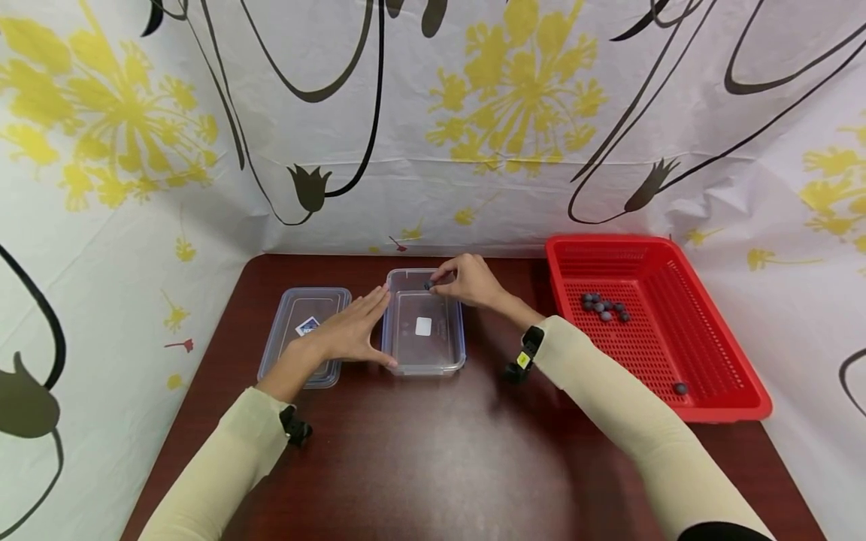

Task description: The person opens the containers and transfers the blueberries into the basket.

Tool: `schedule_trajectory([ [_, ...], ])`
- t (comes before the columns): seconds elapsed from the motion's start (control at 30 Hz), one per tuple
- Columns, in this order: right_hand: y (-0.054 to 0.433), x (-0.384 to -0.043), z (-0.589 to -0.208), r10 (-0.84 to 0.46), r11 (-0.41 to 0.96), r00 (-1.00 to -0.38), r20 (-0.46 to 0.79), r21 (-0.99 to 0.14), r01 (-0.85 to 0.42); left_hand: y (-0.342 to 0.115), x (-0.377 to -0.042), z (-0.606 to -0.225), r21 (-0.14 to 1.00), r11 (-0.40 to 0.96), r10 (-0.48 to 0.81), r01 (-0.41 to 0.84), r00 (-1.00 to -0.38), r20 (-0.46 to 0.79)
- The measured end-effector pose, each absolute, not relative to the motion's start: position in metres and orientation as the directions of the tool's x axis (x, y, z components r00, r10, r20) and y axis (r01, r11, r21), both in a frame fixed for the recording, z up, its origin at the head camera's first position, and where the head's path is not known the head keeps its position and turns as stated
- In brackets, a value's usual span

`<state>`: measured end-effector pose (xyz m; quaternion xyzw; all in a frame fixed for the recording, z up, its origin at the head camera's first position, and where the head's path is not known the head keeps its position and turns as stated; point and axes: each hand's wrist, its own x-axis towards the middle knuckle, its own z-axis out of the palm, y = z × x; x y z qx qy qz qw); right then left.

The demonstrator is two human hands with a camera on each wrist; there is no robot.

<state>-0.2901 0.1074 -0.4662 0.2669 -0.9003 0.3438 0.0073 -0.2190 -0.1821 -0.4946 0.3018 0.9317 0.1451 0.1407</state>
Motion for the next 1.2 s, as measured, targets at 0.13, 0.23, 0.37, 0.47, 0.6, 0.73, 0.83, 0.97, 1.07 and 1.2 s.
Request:
schedule_trajectory([
  [0.13,0.116,-0.284,-0.455,-0.495,0.595,-0.846,0.197,-0.634,-0.495,-0.182,-0.219,-0.495,0.356,0.773,0.607,0.525,-0.776,-0.172],
  [0.23,0.125,-0.279,-0.447,-0.507,0.578,-0.835,0.212,-0.635,-0.512,-0.182,-0.219,-0.496,0.355,0.772,0.608,0.527,-0.776,-0.17],
  [0.37,0.142,-0.269,-0.439,-0.506,0.584,-0.833,0.223,-0.622,-0.522,-0.182,-0.218,-0.495,0.359,0.769,0.611,0.53,-0.774,-0.165],
  [0.47,0.16,-0.262,-0.432,-0.502,0.6,-0.836,0.224,-0.605,-0.523,-0.182,-0.217,-0.495,0.358,0.767,0.612,0.532,-0.774,-0.162],
  [0.6,0.188,-0.254,-0.423,-0.498,0.613,-0.835,0.235,-0.585,-0.531,-0.182,-0.216,-0.494,0.361,0.768,0.611,0.529,-0.775,-0.162],
  [0.73,0.218,-0.25,-0.414,-0.479,0.625,-0.846,0.235,-0.586,-0.516,-0.183,-0.216,-0.493,0.363,0.768,0.61,0.528,-0.775,-0.162],
  [0.83,0.243,-0.249,-0.41,-0.442,0.652,-0.873,0.208,-0.594,-0.471,-0.183,-0.216,-0.493,0.361,0.769,0.609,0.528,-0.776,-0.163],
  [0.97,0.276,-0.249,-0.408,-0.363,0.697,-0.921,0.144,-0.614,-0.371,-0.183,-0.215,-0.493,0.364,0.77,0.608,0.524,-0.776,-0.17],
  [1.07,0.299,-0.253,-0.411,-0.318,0.726,-0.94,0.122,-0.606,-0.324,-0.183,-0.214,-0.492,0.367,0.769,0.609,0.523,-0.775,-0.17],
  [1.2,0.329,-0.262,-0.42,-0.293,0.76,-0.949,0.118,-0.573,-0.306,-0.182,-0.215,-0.492,0.364,0.768,0.61,0.527,-0.775,-0.166],
])
